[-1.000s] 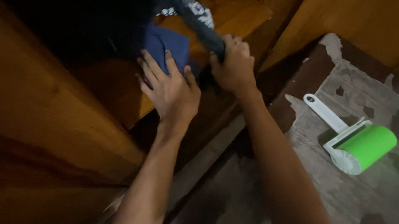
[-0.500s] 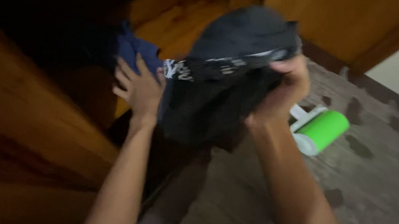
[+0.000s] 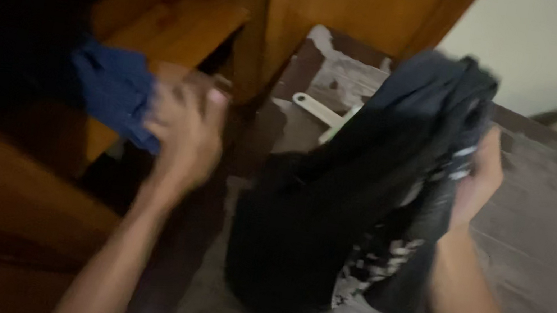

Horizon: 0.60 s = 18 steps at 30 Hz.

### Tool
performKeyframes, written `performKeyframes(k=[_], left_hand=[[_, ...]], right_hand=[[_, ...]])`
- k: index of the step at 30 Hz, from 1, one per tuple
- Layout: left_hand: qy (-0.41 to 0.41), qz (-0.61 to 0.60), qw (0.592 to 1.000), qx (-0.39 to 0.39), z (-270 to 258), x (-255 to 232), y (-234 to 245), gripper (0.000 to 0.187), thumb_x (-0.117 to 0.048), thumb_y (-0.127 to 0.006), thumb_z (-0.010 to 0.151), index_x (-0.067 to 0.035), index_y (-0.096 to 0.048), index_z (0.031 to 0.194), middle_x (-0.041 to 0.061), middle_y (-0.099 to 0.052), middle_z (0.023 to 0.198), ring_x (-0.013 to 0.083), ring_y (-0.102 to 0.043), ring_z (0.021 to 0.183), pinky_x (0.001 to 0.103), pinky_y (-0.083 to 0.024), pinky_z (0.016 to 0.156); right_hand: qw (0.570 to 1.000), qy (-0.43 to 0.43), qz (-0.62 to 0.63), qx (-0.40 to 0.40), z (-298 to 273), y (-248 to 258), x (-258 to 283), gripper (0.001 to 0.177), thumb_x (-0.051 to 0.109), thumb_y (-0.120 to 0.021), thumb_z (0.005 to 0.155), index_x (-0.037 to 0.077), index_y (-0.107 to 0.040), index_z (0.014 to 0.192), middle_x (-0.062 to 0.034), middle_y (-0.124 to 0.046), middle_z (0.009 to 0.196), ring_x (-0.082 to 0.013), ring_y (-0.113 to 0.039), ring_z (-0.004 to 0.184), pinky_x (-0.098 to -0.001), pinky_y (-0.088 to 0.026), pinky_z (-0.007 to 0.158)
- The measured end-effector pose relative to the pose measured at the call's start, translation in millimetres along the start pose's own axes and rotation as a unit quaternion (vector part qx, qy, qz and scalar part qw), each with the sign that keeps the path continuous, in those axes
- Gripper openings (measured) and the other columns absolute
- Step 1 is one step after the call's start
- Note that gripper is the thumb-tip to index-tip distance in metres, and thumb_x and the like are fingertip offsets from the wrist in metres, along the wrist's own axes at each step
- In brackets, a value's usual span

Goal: The person retrieves several garments from a wardrobe and places them on a table. They then unfold a blue t-shirt, smooth it out, and use a green lint roller to roll over the shirt's surface to remove lint.

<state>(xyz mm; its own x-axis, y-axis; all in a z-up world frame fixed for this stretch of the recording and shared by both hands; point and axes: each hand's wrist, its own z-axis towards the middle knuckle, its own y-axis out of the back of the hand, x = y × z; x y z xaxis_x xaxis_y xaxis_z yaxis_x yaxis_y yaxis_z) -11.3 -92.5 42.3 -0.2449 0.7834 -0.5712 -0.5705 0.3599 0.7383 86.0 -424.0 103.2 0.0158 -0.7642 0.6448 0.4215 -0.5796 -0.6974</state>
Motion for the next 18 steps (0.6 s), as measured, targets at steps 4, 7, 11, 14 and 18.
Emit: performKeyframes(k=[4, 7, 11, 14, 18], left_hand=[[-0.342, -0.125, 0.928, 0.080, -74, -83, 10, 0.049, -0.033, -0.058, 0.102, 0.000, -0.056, 0.138, 0.027, -0.044, 0.145, 0.0440, -0.046, 0.132, 0.054, -0.030, 0.104], [-0.375, -0.200, 0.872, 0.241, -91, -123, 6, 0.052, -0.040, -0.065, 0.098, 0.002, -0.057, 0.129, 0.021, -0.060, 0.120, 0.0382, -0.057, 0.120, 0.050, -0.031, 0.102], [-0.390, -0.224, 0.854, 0.261, -97, -159, -7, 0.052, -0.041, -0.058, 0.103, 0.006, -0.056, 0.126, 0.022, -0.065, 0.105, 0.0349, -0.062, 0.103, 0.048, -0.039, 0.100], [-0.314, -0.336, 0.842, 0.282, -96, -181, -12, 0.047, -0.038, -0.053, 0.106, 0.006, -0.055, 0.123, 0.026, -0.063, 0.101, 0.0390, -0.062, 0.098, 0.044, -0.046, 0.086], [-0.131, -0.290, 0.840, 0.440, -89, -215, -21, 0.038, -0.037, -0.050, 0.106, -0.004, -0.064, 0.120, 0.025, -0.064, 0.078, 0.0378, -0.068, 0.078, 0.044, -0.050, 0.074]], right_hand=[[0.990, -0.077, -0.086, -0.075, -42, 5, 39, 0.037, 0.027, -0.063, 0.099, 0.001, -0.065, 0.125, -0.0124, -0.069, 0.117, -0.0254, -0.066, 0.107, -0.0385, -0.053, 0.100], [0.979, -0.087, -0.171, -0.073, -61, 13, 73, 0.046, 0.029, -0.061, 0.096, -0.002, -0.061, 0.131, -0.0160, -0.068, 0.120, -0.0286, -0.064, 0.110, -0.0402, -0.052, 0.102], [0.969, -0.021, -0.235, -0.067, -95, 33, 114, 0.058, 0.038, -0.060, 0.100, -0.002, -0.054, 0.141, -0.0169, -0.064, 0.131, -0.0299, -0.062, 0.122, -0.0423, -0.049, 0.107], [0.964, -0.022, -0.226, -0.138, -121, 48, 156, 0.065, 0.054, -0.053, 0.098, -0.001, -0.058, 0.133, -0.0170, -0.067, 0.123, -0.0306, -0.065, 0.113, -0.0420, -0.052, 0.100], [0.913, -0.021, -0.333, -0.234, -148, 67, 207, 0.045, 0.040, -0.053, 0.100, 0.006, -0.058, 0.130, -0.0083, -0.064, 0.114, -0.0230, -0.063, 0.106, -0.0374, -0.051, 0.093]])
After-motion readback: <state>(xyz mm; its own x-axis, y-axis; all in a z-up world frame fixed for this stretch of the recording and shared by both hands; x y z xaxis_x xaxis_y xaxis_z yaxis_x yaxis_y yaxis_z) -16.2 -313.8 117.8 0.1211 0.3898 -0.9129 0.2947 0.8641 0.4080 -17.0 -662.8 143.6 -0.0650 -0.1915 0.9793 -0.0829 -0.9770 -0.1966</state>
